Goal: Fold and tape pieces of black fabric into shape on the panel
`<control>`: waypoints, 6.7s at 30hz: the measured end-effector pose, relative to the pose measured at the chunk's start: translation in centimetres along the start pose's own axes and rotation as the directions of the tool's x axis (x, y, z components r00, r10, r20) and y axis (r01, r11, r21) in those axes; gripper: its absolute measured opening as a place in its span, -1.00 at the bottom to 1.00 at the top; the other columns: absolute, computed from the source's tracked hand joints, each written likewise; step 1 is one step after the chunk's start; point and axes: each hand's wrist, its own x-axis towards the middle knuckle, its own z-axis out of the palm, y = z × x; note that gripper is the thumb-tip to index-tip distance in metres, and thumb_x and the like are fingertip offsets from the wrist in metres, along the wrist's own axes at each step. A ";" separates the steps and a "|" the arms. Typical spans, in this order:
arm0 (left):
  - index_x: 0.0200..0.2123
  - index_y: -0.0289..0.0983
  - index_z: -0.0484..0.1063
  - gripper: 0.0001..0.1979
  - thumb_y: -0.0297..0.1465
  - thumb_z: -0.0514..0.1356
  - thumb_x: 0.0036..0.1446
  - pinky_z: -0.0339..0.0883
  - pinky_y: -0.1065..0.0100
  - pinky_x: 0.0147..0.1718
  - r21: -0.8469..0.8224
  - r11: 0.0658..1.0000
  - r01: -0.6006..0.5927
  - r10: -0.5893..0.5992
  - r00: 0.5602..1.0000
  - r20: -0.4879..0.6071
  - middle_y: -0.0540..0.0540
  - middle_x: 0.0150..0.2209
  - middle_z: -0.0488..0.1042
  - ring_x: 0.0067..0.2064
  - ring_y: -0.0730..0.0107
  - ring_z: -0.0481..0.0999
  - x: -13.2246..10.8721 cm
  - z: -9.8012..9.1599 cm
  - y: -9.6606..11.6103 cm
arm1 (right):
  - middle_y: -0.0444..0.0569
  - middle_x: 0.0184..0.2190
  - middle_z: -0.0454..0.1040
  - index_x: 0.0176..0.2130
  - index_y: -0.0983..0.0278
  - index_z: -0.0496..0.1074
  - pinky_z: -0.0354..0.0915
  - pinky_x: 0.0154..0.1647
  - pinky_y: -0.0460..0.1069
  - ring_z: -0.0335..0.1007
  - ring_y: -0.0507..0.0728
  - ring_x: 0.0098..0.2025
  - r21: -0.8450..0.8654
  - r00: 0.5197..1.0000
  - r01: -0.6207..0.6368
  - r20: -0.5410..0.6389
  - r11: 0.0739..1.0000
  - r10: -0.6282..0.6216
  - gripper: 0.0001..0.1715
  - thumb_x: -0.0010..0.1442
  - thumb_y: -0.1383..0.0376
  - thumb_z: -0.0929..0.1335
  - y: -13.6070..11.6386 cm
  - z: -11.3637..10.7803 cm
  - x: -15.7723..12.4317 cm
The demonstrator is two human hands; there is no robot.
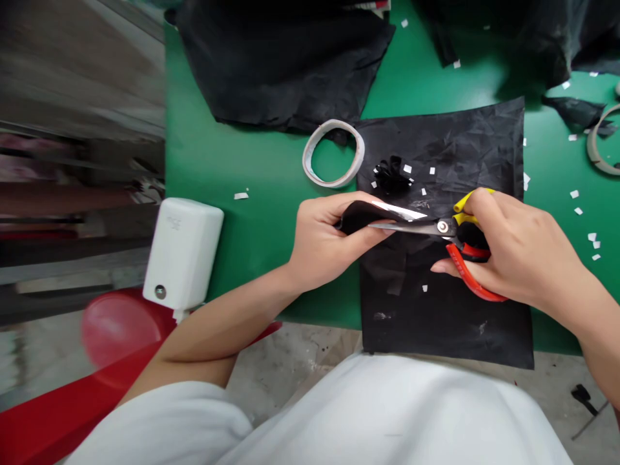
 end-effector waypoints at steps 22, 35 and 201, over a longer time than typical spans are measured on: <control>-0.34 -0.27 0.58 -0.89 -0.36 0.28 0.10 0.41 0.50 -0.41 -0.029 1.000 -0.009 0.010 0.999 0.043 -0.04 -0.39 0.61 -0.38 0.46 0.56 0.0 0.0 -0.4 | -0.15 -0.53 0.28 -0.31 0.23 0.20 0.08 -0.59 -0.10 0.16 0.03 -0.57 -0.016 0.998 0.070 -0.009 0.997 -0.070 -0.60 0.29 -0.04 0.16 -0.1 -0.2 0.2; -0.35 -0.30 0.58 -0.88 -0.36 0.30 0.08 0.41 0.49 -0.42 -0.032 0.999 0.012 -0.012 1.000 0.019 -0.03 -0.42 0.60 -0.38 0.44 0.56 -0.1 0.2 -0.3 | -0.20 -0.59 0.22 -0.32 0.25 0.24 0.03 -0.61 -0.11 0.11 -0.01 -0.62 -0.076 0.994 0.096 -0.041 0.992 -0.100 -0.60 0.29 -0.03 0.20 0.1 -0.2 0.1; -0.33 -0.35 0.60 -0.81 -0.43 0.17 0.18 0.46 0.56 -0.24 -0.164 0.986 -0.023 0.073 0.949 0.306 -0.14 -0.27 0.65 -0.27 0.41 0.63 0.1 -0.2 -0.4 | -0.17 -0.59 0.07 -0.37 0.17 0.05 -0.16 -0.61 -0.03 0.00 0.08 -0.62 -0.029 0.996 0.048 0.070 0.998 -0.046 -0.77 0.23 0.10 0.17 -0.8 0.0 -0.4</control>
